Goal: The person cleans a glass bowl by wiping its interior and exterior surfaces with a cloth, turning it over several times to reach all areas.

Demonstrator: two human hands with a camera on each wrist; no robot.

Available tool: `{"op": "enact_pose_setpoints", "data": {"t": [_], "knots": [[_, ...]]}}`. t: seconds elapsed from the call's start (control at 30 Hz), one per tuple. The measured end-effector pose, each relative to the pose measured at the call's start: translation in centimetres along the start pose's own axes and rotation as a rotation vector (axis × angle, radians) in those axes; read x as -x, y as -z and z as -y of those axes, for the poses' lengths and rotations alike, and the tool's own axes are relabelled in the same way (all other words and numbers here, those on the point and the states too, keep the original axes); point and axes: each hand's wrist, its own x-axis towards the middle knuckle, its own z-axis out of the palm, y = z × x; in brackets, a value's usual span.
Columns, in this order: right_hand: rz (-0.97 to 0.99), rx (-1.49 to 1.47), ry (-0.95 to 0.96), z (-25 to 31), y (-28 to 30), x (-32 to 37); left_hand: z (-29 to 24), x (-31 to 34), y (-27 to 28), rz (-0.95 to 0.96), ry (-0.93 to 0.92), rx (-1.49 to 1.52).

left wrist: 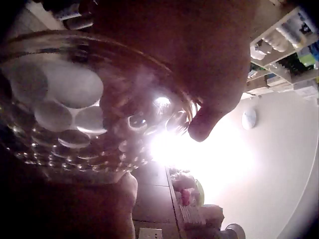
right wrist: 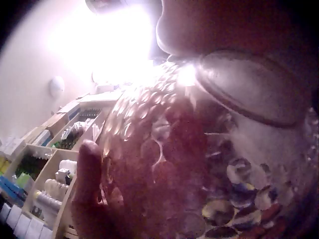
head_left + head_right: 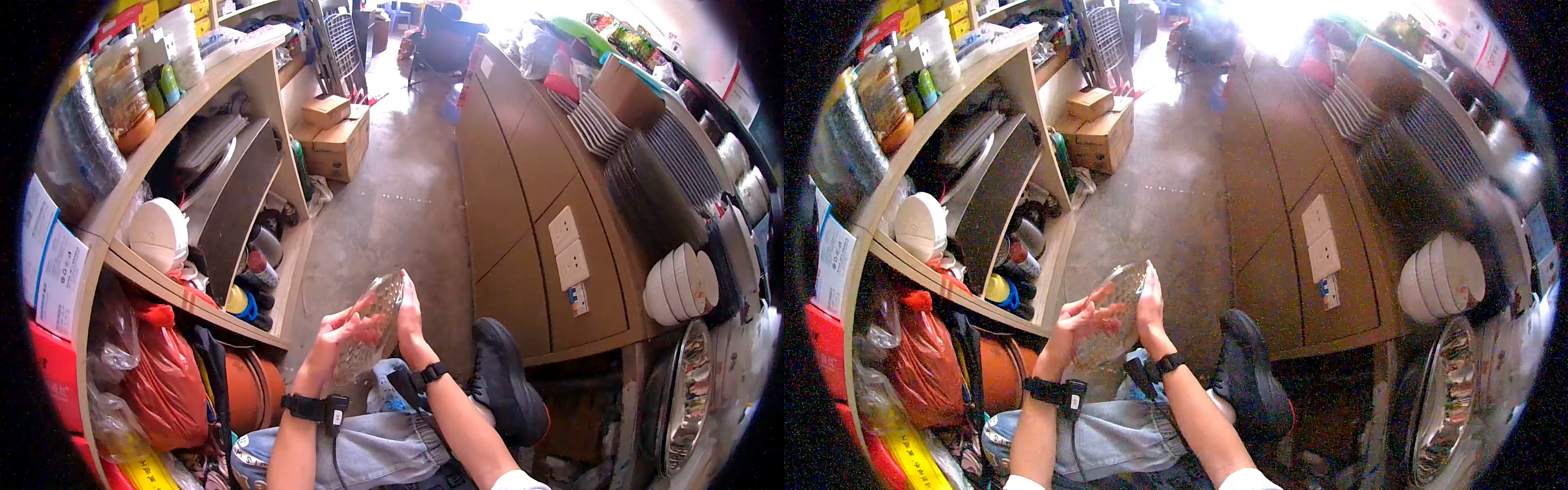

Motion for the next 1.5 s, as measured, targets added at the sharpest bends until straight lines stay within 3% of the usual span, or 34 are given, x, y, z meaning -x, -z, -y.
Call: {"op": "enact_pose_setpoints", "data": {"t": [0.07, 0.2, 0.27, 0.5, 0.83, 1.0, 1.07, 1.23, 1.5], "knots": [[0.003, 0.013, -0.007, 0.0, 0.2, -0.1, 0.3, -0.1, 0.1, -0.026, -0.062, 0.165], [-0.011, 0.016, -0.011, 0.0, -0.1, 0.1, 0.3, -0.3, 0.0, -0.1, -0.132, 0.202], [0.026, 0.086, 0.143, -1.4, 0.1, -0.4, 0.6, -0.4, 0.2, -0.137, -0.162, 0.274], [0.109, 0.168, 0.157, -1.5, -1.5, 0.7, 0.4, -0.2, -0.1, -0.258, -0.233, 0.404], [0.352, 0.191, 0.072, -1.9, -3.2, 2.3, 0.1, -0.3, 0.0, -0.383, -0.311, 0.204], [0.402, 0.169, 0.046, -1.9, -3.5, 2.9, 1.0, -0.8, 0.0, -0.398, -0.389, 0.107], [0.406, 0.158, 0.046, -1.7, -3.7, 3.1, 0.4, -0.6, -0.7, -0.403, -0.469, -0.061], [0.466, 0.121, 0.108, -0.2, -4.0, 3.6, 0.5, -1.1, -1.0, -0.409, -0.483, -0.161], [0.362, 0.033, 0.177, -1.3, -3.9, 3.3, 0.3, -1.2, -2.1, -0.384, -0.412, -0.334]]}}
